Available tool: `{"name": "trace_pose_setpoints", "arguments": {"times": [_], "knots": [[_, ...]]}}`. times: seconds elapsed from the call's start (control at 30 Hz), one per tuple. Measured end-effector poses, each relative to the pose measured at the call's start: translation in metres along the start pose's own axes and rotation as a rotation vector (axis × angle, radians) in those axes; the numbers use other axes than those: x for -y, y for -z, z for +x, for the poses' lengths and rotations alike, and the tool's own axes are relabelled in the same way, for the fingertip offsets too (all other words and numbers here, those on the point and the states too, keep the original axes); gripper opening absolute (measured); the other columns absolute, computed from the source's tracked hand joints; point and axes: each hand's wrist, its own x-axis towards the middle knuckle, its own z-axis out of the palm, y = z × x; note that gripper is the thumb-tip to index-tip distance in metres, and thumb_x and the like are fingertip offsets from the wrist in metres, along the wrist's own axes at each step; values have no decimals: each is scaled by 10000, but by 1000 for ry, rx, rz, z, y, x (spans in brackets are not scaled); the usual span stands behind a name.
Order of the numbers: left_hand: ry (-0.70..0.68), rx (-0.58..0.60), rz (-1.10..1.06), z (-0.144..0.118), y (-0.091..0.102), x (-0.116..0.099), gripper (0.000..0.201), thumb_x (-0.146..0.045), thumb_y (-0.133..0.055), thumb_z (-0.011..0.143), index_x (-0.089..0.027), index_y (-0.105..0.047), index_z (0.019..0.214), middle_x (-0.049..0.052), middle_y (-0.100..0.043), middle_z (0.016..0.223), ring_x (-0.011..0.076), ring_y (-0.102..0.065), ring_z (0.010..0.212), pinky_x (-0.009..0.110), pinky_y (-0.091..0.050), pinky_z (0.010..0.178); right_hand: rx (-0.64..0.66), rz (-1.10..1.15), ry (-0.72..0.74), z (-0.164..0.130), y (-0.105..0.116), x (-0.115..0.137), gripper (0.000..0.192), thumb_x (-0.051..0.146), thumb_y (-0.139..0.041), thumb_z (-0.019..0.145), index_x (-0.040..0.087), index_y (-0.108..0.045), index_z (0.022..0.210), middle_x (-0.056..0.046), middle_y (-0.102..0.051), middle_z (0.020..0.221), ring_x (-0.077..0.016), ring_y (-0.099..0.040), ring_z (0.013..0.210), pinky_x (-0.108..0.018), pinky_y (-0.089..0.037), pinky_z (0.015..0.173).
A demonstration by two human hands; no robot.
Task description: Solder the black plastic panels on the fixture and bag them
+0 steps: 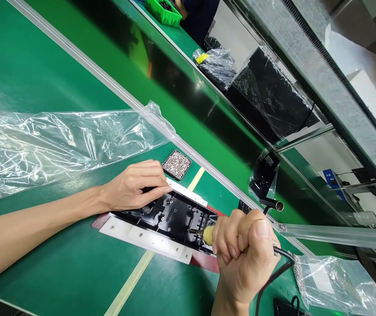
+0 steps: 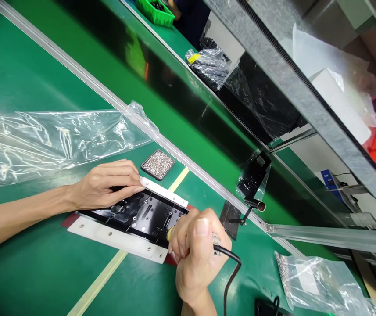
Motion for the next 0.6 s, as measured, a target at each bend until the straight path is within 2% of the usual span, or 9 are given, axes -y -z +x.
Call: {"name": "trace_pose_setpoints", "arguments": {"times": [0.6], "knots": [[4, -24, -12, 2, -2, 0, 80, -114, -728, 957, -182, -712, 917, 27, -740, 826, 181, -653, 787, 370, -533, 788, -3, -11, 7, 0, -1, 0, 482, 306, -496, 1033, 193, -315, 601, 91, -249, 460, -37, -214, 347, -149, -264, 335]]}}
